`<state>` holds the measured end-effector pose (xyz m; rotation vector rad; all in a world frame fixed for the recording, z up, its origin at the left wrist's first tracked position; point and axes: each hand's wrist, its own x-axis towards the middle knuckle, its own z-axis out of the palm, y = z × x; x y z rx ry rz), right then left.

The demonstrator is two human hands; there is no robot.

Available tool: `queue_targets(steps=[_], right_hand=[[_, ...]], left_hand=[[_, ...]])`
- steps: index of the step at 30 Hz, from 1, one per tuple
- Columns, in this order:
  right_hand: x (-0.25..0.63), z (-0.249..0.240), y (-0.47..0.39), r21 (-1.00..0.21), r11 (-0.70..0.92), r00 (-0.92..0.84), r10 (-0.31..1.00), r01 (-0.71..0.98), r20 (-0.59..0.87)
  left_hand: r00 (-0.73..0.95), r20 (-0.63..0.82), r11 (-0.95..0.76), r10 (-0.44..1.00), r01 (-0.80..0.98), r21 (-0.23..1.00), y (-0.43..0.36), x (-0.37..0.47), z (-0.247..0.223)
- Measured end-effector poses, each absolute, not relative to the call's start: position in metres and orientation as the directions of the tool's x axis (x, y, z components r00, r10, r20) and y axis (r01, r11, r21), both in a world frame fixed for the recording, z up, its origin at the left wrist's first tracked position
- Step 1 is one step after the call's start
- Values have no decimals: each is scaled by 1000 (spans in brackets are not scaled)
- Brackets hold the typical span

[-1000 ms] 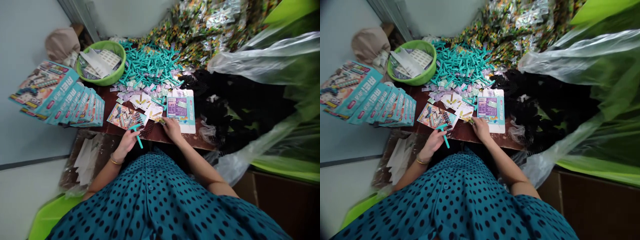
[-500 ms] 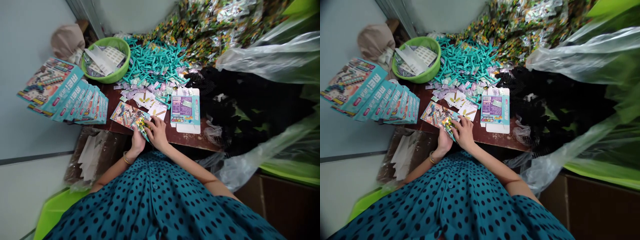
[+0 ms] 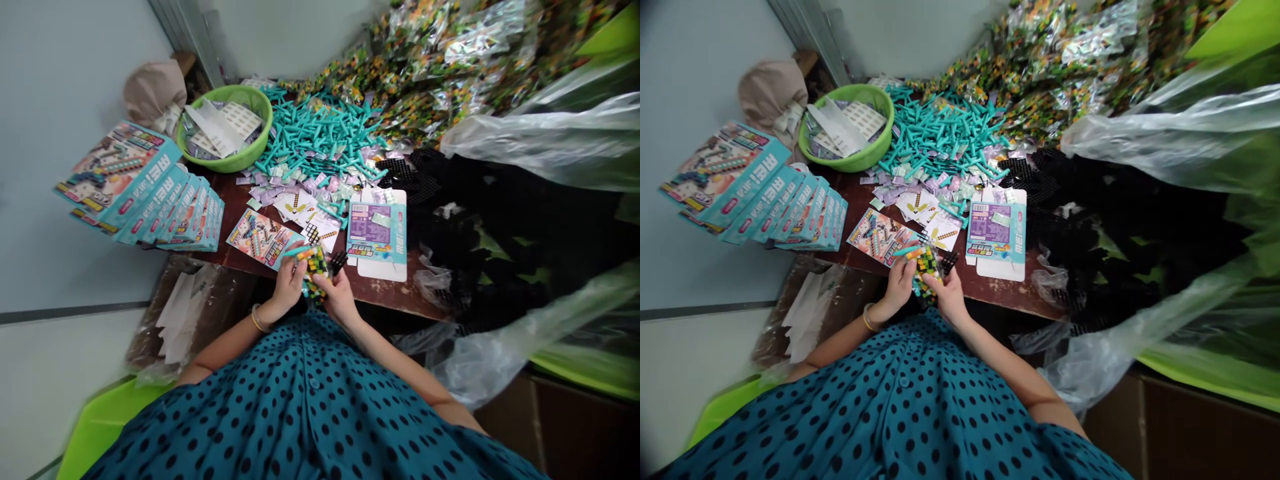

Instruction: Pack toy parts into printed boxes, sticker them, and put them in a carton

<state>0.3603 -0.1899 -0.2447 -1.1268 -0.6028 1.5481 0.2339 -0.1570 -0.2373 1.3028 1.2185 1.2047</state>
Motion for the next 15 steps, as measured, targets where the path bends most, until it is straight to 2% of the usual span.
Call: queue_targets(steps=[3,6,9,11,13,15], right_hand=[[384,-252,-188,-787,-360,52,895,-502,-443],[415,-266,-181,-744,-414,61,853,-525,-518],[440,-280,-178,-747,-430,91,835,-507,-542],[448,-284,-178,-756,-439,100,831,-485,-547],[449,-285,-179,-772,-441,90,841,-458,-534],[445,-282,-179,-791,-426,65,863,-439,-501]], left_hand=[[236,35,-70,971,141,988,-158,225,-240],[337,52,-186,940,377,907,-158,203,-250],[325,101,-292,940,617,731,-148,176,-264],[302,124,-304,945,679,668,-137,162,-269],[257,179,-309,950,672,673,-129,154,-265],[151,283,-315,947,607,730,-124,149,-252]])
